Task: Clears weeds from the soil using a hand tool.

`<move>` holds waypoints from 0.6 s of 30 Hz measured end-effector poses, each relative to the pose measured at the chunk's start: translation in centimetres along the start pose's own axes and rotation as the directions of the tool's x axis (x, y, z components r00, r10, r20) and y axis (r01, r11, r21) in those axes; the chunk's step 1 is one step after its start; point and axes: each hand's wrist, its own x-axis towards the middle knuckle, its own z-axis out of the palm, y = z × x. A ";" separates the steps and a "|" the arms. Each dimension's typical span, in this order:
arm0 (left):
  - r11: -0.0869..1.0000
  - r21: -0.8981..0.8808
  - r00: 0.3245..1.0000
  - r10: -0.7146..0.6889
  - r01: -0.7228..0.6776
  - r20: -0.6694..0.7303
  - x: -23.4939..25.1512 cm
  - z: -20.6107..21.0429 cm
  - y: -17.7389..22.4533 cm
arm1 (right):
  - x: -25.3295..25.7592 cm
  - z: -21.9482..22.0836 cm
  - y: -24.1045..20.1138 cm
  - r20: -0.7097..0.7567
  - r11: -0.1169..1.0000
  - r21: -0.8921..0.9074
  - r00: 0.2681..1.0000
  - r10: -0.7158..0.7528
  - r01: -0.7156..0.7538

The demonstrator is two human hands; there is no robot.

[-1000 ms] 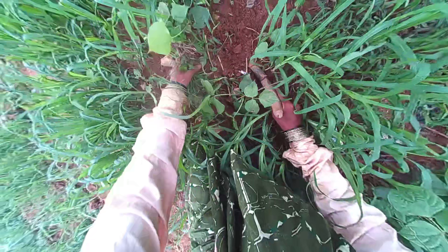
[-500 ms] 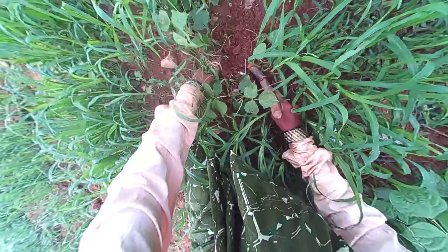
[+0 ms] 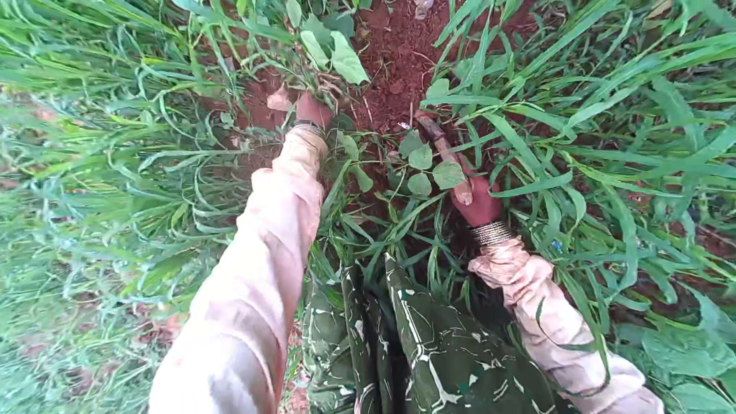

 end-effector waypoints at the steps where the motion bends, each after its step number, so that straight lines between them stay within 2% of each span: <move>1: 0.999 0.011 0.999 -0.050 0.049 0.023 0.3 0.5 1.3 | -0.2 0.0 0.2 -0.039 0.999 0.017 0.999 -0.028 0.029; 3: 0.992 -0.001 0.991 -0.130 0.130 0.018 0.8 0.9 3.4 | -1.0 -0.9 0.1 -0.102 0.994 0.017 0.990 -0.102 0.104; 6: 0.984 0.039 0.984 -0.177 0.177 0.021 1.4 0.6 3.9 | -1.1 -2.2 -1.1 -0.096 0.982 -0.095 0.981 -0.171 0.162; 8: 0.984 0.086 0.986 -0.163 0.159 0.041 2.0 0.5 3.6 | 1.5 -2.2 -3.6 -0.037 0.981 -0.149 0.991 -0.132 0.126; 11: 0.990 0.088 0.992 -0.117 0.114 0.040 2.3 0.7 2.9 | 5.8 -1.7 -6.1 -0.019 0.989 -0.087 0.993 -0.118 0.116; 14: 0.995 0.072 0.995 -0.079 0.075 0.066 2.4 1.0 2.0 | 4.9 -3.3 -4.5 0.080 0.983 -0.158 0.993 -0.082 0.093; 16: 0.997 0.040 0.996 -0.066 0.064 0.061 2.8 0.9 1.8 | 3.2 -3.8 -2.5 0.027 0.960 -0.239 0.989 -0.145 0.147; 18: 0.998 -0.021 0.997 -0.062 0.062 0.036 2.9 1.2 1.2 | 3.3 -2.4 -2.1 0.002 0.970 -0.171 0.985 -0.173 0.170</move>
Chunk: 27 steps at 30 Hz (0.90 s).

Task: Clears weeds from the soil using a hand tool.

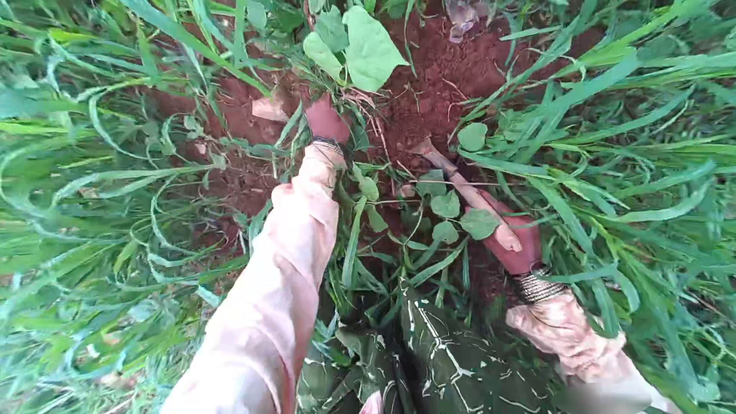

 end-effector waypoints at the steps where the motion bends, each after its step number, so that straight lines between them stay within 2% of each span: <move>1: 1.000 -0.024 1.000 0.013 -0.013 0.008 -0.1 0.1 -0.2 | 1.3 1.1 -1.0 -0.006 0.998 0.053 1.000 -0.017 0.018; 4: 0.989 -0.122 0.995 0.071 -0.078 -0.066 0.0 0.5 -0.5 | 7.0 3.2 -4.5 0.046 0.998 0.036 0.998 -0.048 0.046; 5: 0.981 -0.167 0.990 0.077 -0.096 -0.116 0.0 0.9 -1.0 | 7.4 3.3 -5.0 0.070 0.999 0.022 0.997 -0.039 0.037; 7: 0.953 -0.287 0.983 0.046 -0.096 -0.175 0.2 1.4 -1.8 | 5.6 2.7 -4.4 0.030 0.997 0.067 0.999 -0.040 0.038; 9: 0.914 -0.393 0.976 0.010 -0.097 -0.219 0.4 2.0 -1.9 | 1.5 1.7 -2.9 0.000 0.990 0.140 1.000 0.029 -0.029; 11: 0.841 -0.524 0.957 -0.029 -0.132 -0.287 0.6 2.7 -1.8 | 0.4 1.7 -2.3 0.006 0.989 0.137 0.998 0.061 -0.061; 14: 0.690 -0.700 0.944 -0.077 -0.182 -0.321 0.4 3.3 -1.3 | 5.2 3.9 -4.7 -0.035 0.997 0.052 0.997 -0.062 0.064; 15: 0.623 -0.758 0.946 -0.085 -0.193 -0.312 0.7 3.2 -1.2 | 6.7 4.5 -5.0 -0.031 0.995 0.051 0.996 -0.084 0.086; 16: 0.603 -0.770 0.945 -0.081 -0.207 -0.318 0.9 3.2 -1.4 | 7.4 4.7 -5.0 0.015 0.996 0.050 0.997 -0.077 0.076; 18: 0.650 -0.736 0.949 -0.070 -0.190 -0.307 0.5 3.4 -1.8 | 6.2 4.2 -4.6 0.100 1.000 0.028 0.995 -0.011 0.008; 19: 0.694 -0.694 0.937 -0.081 -0.192 -0.340 0.9 3.3 -2.0 | 5.3 4.0 -4.4 0.094 0.999 0.030 0.996 0.014 -0.017; 21: 0.688 -0.724 0.938 -0.214 -0.052 -0.272 1.2 2.8 -2.3 | 2.0 4.0 -3.1 0.017 0.994 0.111 1.000 0.008 -0.010; 22: 0.720 -0.693 0.932 -0.265 0.021 -0.247 0.9 2.4 -2.1 | 0.1 4.1 -2.2 -0.044 0.986 0.163 0.999 -0.013 0.020; 24: 0.893 -0.441 0.931 -0.237 0.095 -0.279 0.2 1.2 -1.8 | -2.4 3.9 -0.8 -0.117 0.975 0.216 0.993 -0.033 0.058; 25: 0.916 -0.393 0.940 -0.197 0.075 -0.278 -0.2 0.9 -1.9 | -3.0 3.6 -0.4 -0.106 0.966 0.251 0.994 -0.037 0.063; 27: 0.902 -0.426 0.938 -0.088 -0.067 -0.335 0.2 1.4 -2.2 | -2.9 3.5 0.4 -0.010 0.913 0.406 0.999 0.048 -0.040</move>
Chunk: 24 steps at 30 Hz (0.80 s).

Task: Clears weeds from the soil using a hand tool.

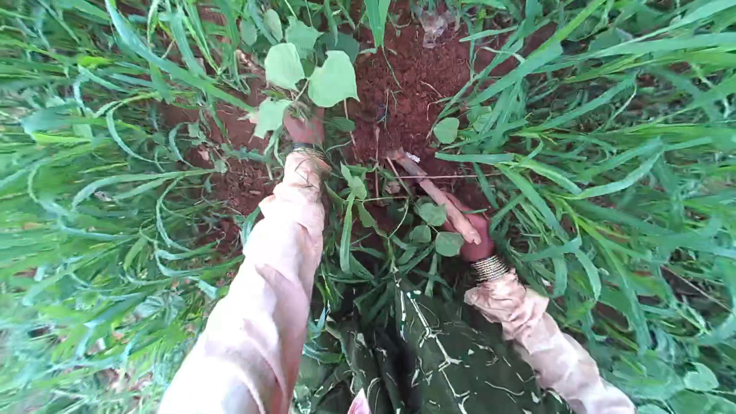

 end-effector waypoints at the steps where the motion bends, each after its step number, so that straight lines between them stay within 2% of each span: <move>1: 0.999 -0.013 0.998 0.051 -0.051 0.029 0.1 0.4 0.1 | 0.3 -0.1 0.5 0.037 0.998 0.050 0.998 0.046 -0.048; 4: 0.999 0.035 0.993 0.024 -0.028 0.112 -1.2 1.8 2.1 | 0.7 0.4 1.9 0.019 0.994 -0.078 0.997 -0.072 0.074; 6: 0.983 0.182 0.994 -0.003 -0.018 0.112 -2.4 2.2 3.6 | 0.9 0.6 1.9 0.007 0.998 -0.036 0.999 -0.045 0.046; 8: 0.910 0.414 0.975 -0.095 0.003 0.203 -2.9 1.4 6.1 | 0.9 0.7 1.4 0.005 1.000 -0.026 1.000 -0.011 0.011; 10: 0.852 0.524 0.957 -0.141 -0.013 0.253 -2.7 1.2 7.0 | 0.7 0.6 1.2 0.014 0.998 -0.047 0.999 0.031 -0.030; 12: 0.855 0.517 0.958 -0.122 -0.032 0.261 -2.2 0.6 6.6 | 0.8 0.7 1.4 0.028 0.995 -0.093 0.999 0.033 -0.030; 15: 0.904 0.426 0.978 -0.072 -0.018 0.193 -2.1 -0.5 4.4 | 1.3 0.5 1.2 0.045 0.994 -0.101 0.998 0.034 -0.030; 17: 0.926 0.375 0.987 -0.102 0.048 0.125 -3.8 -2.0 3.1 | 1.1 0.7 1.4 0.066 0.997 -0.055 0.996 0.065 -0.061; 21: 0.980 0.129 0.988 -0.152 0.149 0.019 -7.8 -6.9 -0.9 | 1.3 0.3 1.2 0.111 0.997 -0.046 0.991 0.072 -0.068; 23: 0.984 0.133 0.992 -0.120 0.123 -0.029 -9.8 -10.0 -3.5 | 0.9 -0.5 0.1 0.152 0.995 -0.067 0.985 0.080 -0.070; 24: 0.970 0.218 0.994 -0.105 0.108 -0.023 -11.1 -12.0 -4.5 | 0.3 -1.2 -0.8 0.180 0.990 -0.085 0.976 0.125 -0.111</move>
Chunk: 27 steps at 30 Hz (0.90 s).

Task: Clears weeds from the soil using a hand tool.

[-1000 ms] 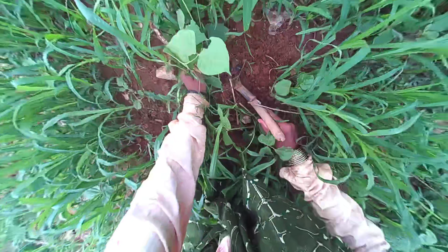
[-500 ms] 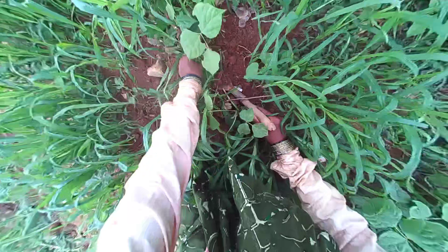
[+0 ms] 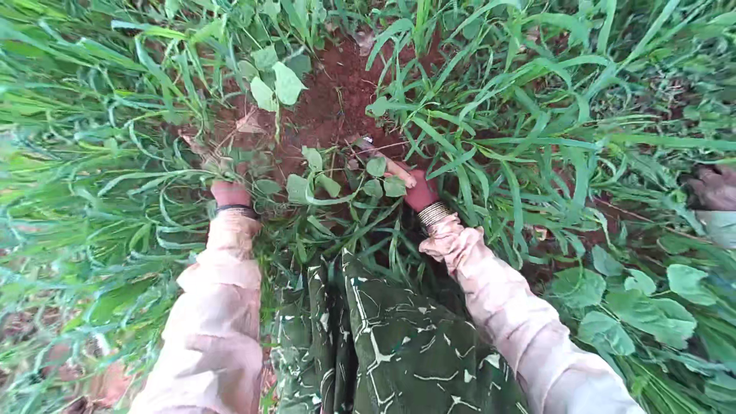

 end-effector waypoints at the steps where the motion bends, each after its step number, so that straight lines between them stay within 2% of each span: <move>1: 0.987 0.162 0.998 -0.028 0.017 0.061 -1.1 -1.9 -1.0 | -1.1 -0.7 -0.8 0.024 0.998 -0.016 0.998 0.054 -0.053; 3: 0.832 0.554 0.958 -0.179 0.027 0.222 -2.6 -5.5 -2.0 | -4.3 -2.2 -2.2 -0.011 0.988 -0.145 0.998 0.057 -0.058; 5: 0.711 0.703 0.913 -0.271 -0.023 0.304 -3.5 -8.2 -3.0 | -7.4 -3.7 -3.1 -0.071 0.960 -0.280 0.996 -0.046 0.024; 6: 0.724 0.687 0.924 -0.220 -0.061 0.314 -4.0 -9.1 -3.4 | -8.2 -4.4 -3.4 -0.118 0.961 -0.267 0.988 -0.101 0.067; 7: 0.784 0.610 0.943 -0.103 -0.119 0.316 -4.6 -9.9 -3.3 | -8.5 -4.9 -3.5 -0.180 0.978 -0.188 0.975 -0.128 0.094; 9: 0.924 0.274 0.947 0.199 -0.267 0.252 -4.8 -10.2 -2.4 | -7.4 -5.7 -3.4 -0.323 0.990 0.075 0.942 -0.092 0.122; 10: 0.950 0.116 0.945 0.265 -0.290 0.192 -5.1 -9.8 -1.0 | -6.5 -6.1 -3.0 -0.392 0.980 0.171 0.920 -0.030 0.105; 11: 0.956 -0.007 0.947 0.293 -0.295 0.135 -5.5 -9.1 0.9 | -6.0 -6.6 -2.5 -0.448 0.972 0.222 0.893 0.034 0.074; 13: 0.938 -0.101 0.935 0.340 -0.330 0.101 -5.9 -7.4 4.6 | -6.3 -7.4 -0.3 -0.549 0.963 0.266 0.825 0.129 0.026; 15: 0.916 -0.069 0.897 0.401 -0.395 0.189 -5.6 -4.9 8.3 | -8.7 -7.4 2.5 -0.568 0.909 0.413 0.765 0.303 -0.053; 17: 0.902 0.034 0.863 0.400 -0.430 0.307 -5.6 -2.3 11.8 | -12.3 -6.5 5.1 -0.522 0.829 0.542 0.716 0.464 -0.142; 19: 0.866 0.124 0.819 0.400 -0.485 0.411 -6.6 0.7 15.7 | -16.2 -4.6 7.3 -0.497 0.783 0.595 0.683 0.535 -0.180; 22: 0.836 0.103 0.754 0.425 -0.539 0.501 -6.7 6.7 19.5 | -20.9 -2.3 8.5 -0.494 0.833 0.496 0.709 0.503 -0.246; 24: 0.798 0.137 0.715 0.431 -0.587 0.550 -7.1 10.4 22.0 | -23.1 -1.7 8.8 -0.522 0.919 0.309 0.764 0.378 -0.244; 27: 0.715 0.172 0.595 0.396 -0.678 0.700 -9.9 13.9 25.0 | -25.0 -1.4 9.0 -0.554 0.981 0.079 0.810 0.190 -0.176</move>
